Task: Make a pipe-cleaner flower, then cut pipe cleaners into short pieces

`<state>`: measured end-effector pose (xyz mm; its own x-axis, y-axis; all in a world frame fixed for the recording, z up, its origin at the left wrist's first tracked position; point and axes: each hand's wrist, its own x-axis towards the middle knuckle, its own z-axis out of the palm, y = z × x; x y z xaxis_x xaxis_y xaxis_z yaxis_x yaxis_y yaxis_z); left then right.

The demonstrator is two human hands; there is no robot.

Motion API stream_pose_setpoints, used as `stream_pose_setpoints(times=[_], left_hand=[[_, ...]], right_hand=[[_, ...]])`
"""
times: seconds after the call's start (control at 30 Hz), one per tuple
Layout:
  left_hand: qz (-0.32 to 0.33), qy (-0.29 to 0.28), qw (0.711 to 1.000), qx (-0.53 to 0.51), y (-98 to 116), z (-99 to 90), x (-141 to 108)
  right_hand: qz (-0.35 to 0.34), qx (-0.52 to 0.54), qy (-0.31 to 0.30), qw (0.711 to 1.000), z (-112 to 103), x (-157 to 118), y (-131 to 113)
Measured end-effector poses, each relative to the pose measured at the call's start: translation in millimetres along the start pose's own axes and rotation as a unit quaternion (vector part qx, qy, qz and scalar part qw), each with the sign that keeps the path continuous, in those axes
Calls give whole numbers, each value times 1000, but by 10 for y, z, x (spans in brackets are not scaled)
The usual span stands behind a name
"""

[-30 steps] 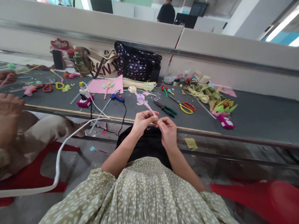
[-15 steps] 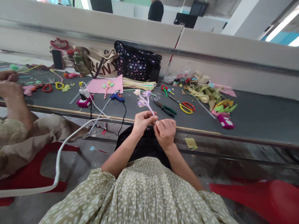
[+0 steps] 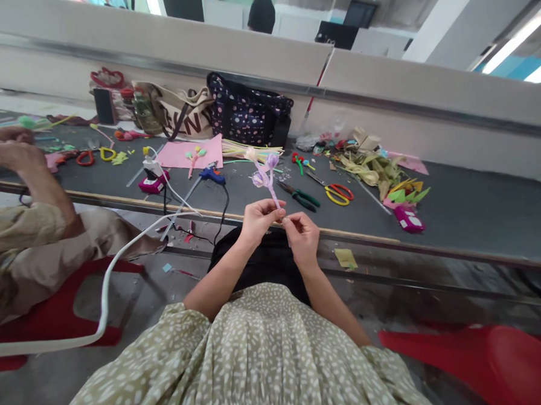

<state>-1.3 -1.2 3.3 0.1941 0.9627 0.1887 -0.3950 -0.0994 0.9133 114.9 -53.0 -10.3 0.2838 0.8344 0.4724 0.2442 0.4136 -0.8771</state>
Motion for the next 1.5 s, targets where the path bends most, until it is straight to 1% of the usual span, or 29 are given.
stream_pose_setpoints(times=[0.1, 0.23, 0.3, 0.33, 0.37, 0.43, 0.5, 0.57, 0.6, 0.67, 0.77, 0.83, 0.87, 0.93, 1.0, 1.1, 1.23, 1.3, 1.4, 1.5], left_hand=[[2, -11, 1000, -6, 4, -1, -4], [7, -27, 999, -16, 17, 1, -11], [10, -31, 999, -18, 23, 2, -14], [11, -30, 999, -18, 25, 3, -14], [12, -29, 999, -19, 27, 3, -15], [15, -26, 999, -19, 30, 3, -14], [14, -27, 999, -13, 32, 2, -13], [8, -26, 1000, -3, 32, 3, -11], [4, -24, 1000, 2, 31, 3, -10], [-3, -18, 1000, 9, 25, 4, -7], [-9, -9, 1000, 16, 1, 0, 0], [-12, -4, 1000, 18, -19, -6, 8], [-15, -2, 1000, 18, -29, -9, 11], [-19, 0, 1000, 16, -44, -16, 17], [-18, 0, 1000, 15, -50, -18, 19], [-10, 1, 1000, 14, -40, -14, 16], [-2, -2, 1000, 8, -12, -8, 9], [2, -8, 1000, 1, 3, -7, 5], [1, -15, 1000, -9, 23, -2, -1], [0, -21, 1000, -11, 35, 1, -2]], right_hand=[[84, 113, -4, 990, 21, 15, -4], [187, 226, -16, 956, 44, 40, -15], [216, 254, -27, 942, 52, 46, -17], [215, 256, -27, 942, 54, 45, -16], [199, 247, -21, 948, 54, 41, -15], [131, 192, -2, 973, 47, 25, -12], [42, 95, 14, 994, 29, 7, -6], [-39, -19, 21, 999, 2, -6, 6], [-78, -75, 24, 994, -12, -9, 15], [-153, -178, 27, 972, -38, -6, 37], [-247, -300, 21, 921, -69, 8, 69], [-282, -350, 7, 893, -85, 15, 82], [-291, -364, -2, 885, -91, 16, 87], [-296, -375, -16, 878, -96, 13, 94], [-285, -366, -21, 886, -91, 6, 102], [-241, -315, -8, 918, -65, -8, 105], [-138, -179, 12, 974, -31, -20, 68], [-75, -98, 9, 992, -21, -18, 43], [2, 18, -5, 1000, -6, -5, 22], [72, 124, -5, 990, 16, 11, 15]])
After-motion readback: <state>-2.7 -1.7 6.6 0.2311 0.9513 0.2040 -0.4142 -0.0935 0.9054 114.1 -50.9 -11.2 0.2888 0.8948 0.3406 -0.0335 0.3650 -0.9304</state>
